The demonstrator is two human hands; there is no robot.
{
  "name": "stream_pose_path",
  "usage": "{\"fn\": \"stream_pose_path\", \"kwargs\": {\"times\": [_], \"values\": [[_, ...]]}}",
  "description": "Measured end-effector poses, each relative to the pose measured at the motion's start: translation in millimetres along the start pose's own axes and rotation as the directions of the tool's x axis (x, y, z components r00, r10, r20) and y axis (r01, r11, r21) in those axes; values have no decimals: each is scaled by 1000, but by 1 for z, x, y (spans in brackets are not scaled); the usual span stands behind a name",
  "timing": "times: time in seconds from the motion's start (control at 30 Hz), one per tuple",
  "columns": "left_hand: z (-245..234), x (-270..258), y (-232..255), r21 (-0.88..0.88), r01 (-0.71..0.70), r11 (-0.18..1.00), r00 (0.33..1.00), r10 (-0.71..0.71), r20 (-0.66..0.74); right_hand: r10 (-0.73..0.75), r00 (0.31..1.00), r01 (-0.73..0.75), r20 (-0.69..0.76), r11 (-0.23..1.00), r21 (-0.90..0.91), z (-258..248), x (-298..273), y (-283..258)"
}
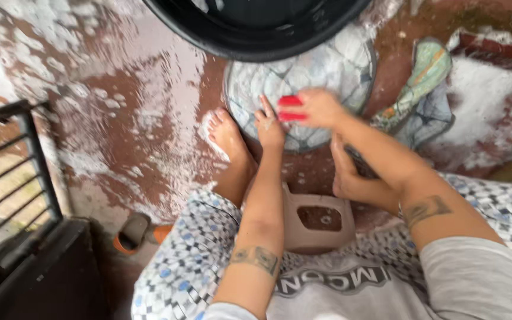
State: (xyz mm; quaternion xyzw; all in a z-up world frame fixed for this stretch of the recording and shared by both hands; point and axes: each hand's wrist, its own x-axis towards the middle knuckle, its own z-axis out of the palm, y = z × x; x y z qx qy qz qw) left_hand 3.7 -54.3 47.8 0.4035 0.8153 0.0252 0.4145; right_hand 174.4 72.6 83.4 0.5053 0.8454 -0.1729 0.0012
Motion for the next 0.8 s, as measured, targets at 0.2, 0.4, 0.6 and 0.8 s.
{"fn": "stream_pose_path", "kwargs": {"times": [0.2, 0.4, 0.6, 0.8], "values": [[5, -4, -6, -1, -58, 998, 997, 58, -56, 187, 957, -223, -220, 963, -151, 45, 6, -13], [-2, -7, -1, -49, -59, 997, 996, 55, -64, 397, 914, -383, -83, 913, 142, 9, 32, 17], [-4, -5, 1, -45, -47, 998, 997, 44, -61, 320, 943, -311, -93, 945, 95, -6, 64, 22], [-3, 0, 0, -37, -20, 999, 1000, 19, -24, 72, 996, -67, -60, 995, 79, 16, 25, -5]]}}
